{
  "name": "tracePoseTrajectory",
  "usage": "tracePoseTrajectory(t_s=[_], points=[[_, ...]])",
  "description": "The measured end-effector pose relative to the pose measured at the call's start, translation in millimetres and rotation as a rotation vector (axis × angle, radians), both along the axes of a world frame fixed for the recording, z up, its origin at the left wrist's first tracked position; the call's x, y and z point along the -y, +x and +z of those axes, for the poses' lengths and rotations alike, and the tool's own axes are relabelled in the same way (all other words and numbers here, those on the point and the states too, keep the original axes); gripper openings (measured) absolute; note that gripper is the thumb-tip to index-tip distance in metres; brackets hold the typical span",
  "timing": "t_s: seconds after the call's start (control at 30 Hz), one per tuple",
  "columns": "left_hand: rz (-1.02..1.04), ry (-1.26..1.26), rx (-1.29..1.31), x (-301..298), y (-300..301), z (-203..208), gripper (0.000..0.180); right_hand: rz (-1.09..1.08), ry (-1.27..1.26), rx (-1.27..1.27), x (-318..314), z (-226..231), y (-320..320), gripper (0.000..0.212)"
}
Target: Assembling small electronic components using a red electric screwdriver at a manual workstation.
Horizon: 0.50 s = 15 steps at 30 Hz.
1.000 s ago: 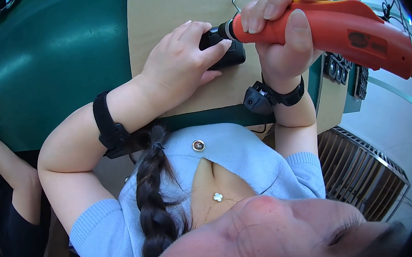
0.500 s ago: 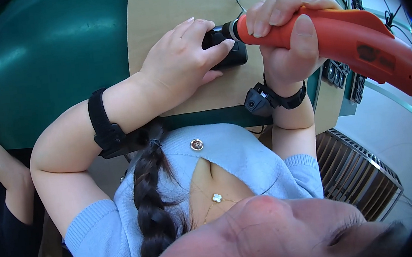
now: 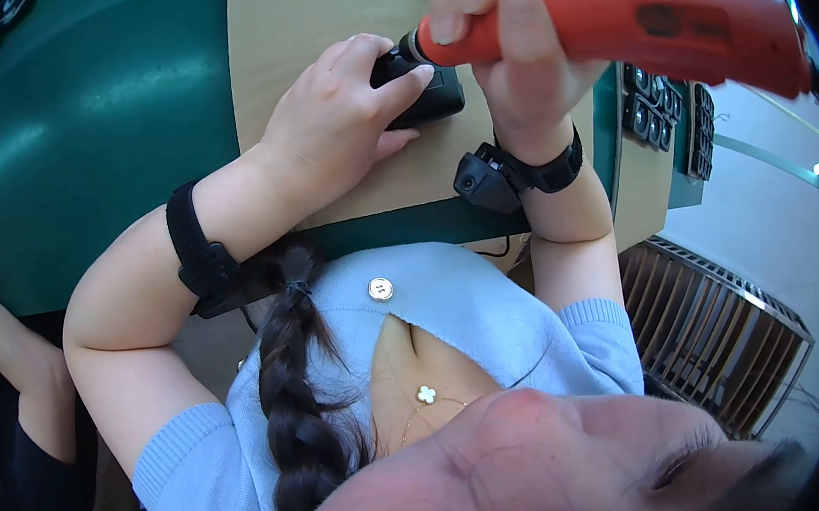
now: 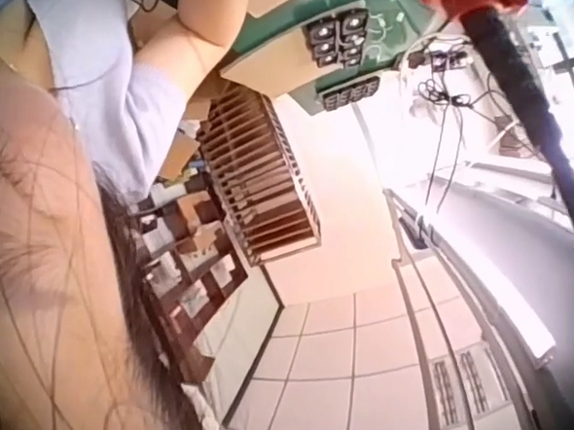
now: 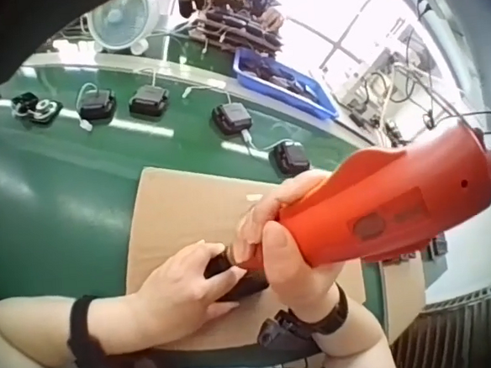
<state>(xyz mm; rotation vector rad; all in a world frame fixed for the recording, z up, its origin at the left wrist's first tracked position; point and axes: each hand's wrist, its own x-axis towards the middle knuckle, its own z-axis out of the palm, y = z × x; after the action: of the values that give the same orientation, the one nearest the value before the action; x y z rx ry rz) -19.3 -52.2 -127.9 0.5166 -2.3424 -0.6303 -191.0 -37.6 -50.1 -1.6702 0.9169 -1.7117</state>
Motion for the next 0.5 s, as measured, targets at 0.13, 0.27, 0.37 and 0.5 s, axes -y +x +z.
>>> tracePoseTrajectory(t_s=[0.13, 0.27, 0.37, 0.5], points=[[-0.018, -0.013, 0.004, 2.6, -3.5, 3.2, 0.055, -0.089, -0.119, 0.071, -37.7, 31.4, -17.3, 0.03], [0.02, -0.017, 0.01, 6.6, -3.6, -3.8, 0.055, -0.046, -0.101, 0.121, -58.3, 5.2, -41.2, 0.032], [0.028, -0.013, 0.025, 9.6, -0.9, -2.4, 0.055, -0.104, -0.118, 0.185, -59.3, -3.7, -31.5, 0.028], [0.026, 0.003, 0.044, 10.2, 0.1, 0.4, 0.055, -0.166, -0.103, 0.108, -60.3, -7.1, -38.0, 0.029]])
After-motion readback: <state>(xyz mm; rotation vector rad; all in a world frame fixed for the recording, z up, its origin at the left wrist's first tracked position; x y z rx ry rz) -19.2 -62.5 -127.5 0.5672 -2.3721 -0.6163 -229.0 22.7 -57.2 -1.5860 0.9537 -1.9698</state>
